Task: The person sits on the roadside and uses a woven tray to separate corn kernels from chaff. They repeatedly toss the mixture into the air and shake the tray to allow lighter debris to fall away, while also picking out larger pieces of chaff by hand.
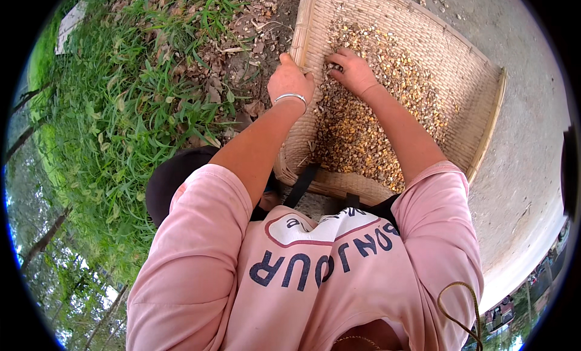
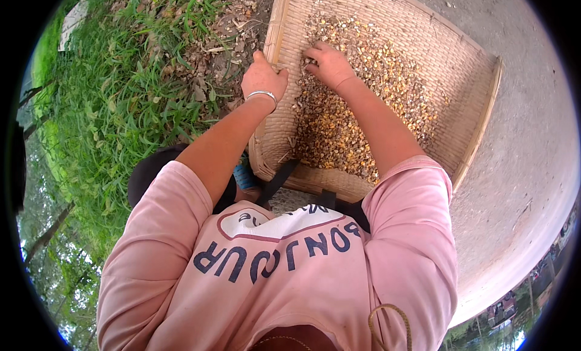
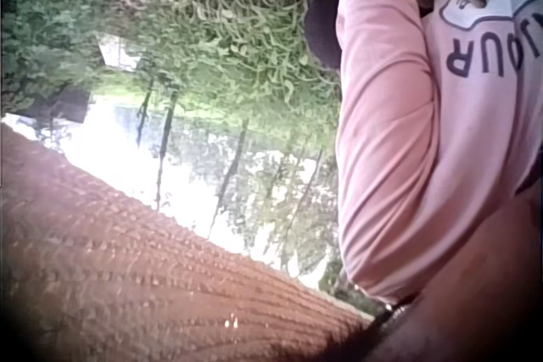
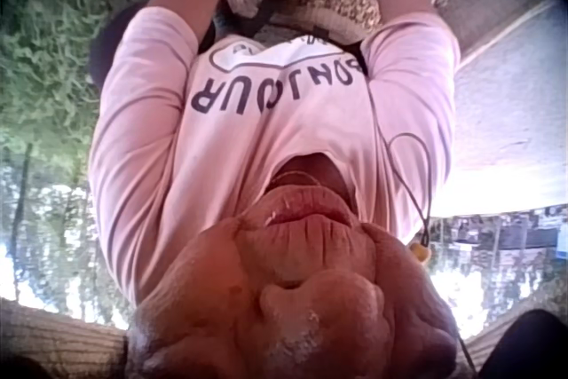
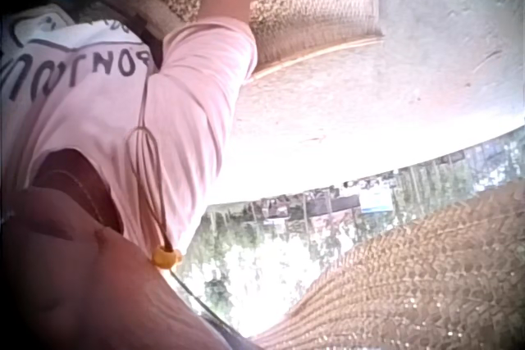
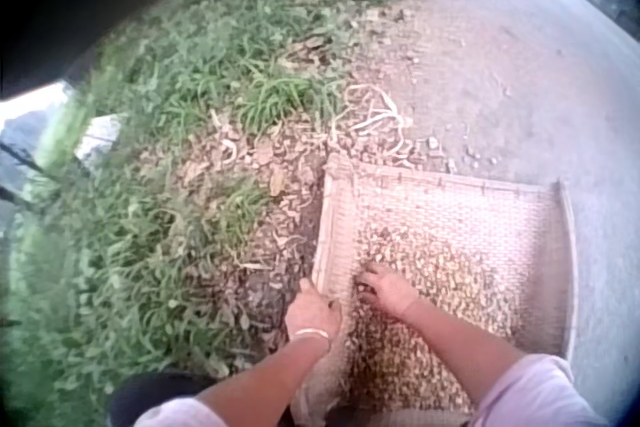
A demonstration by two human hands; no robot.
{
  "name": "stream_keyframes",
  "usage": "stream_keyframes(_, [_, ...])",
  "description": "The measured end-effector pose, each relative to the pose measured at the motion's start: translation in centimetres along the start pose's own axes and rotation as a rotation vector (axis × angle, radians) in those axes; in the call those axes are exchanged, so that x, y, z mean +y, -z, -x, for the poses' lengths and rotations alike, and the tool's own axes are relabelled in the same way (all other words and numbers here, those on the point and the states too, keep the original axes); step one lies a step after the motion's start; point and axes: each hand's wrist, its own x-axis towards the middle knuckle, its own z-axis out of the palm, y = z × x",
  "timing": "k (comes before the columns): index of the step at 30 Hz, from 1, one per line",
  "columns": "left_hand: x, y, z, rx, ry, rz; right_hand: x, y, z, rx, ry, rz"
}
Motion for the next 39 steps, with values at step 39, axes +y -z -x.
stream_keyframes(39, [0.1,-0.3,-0.1,0.047,-0.029,-0.005,-1.8,-0.6,1.4,-0.137,0.167,0.142])
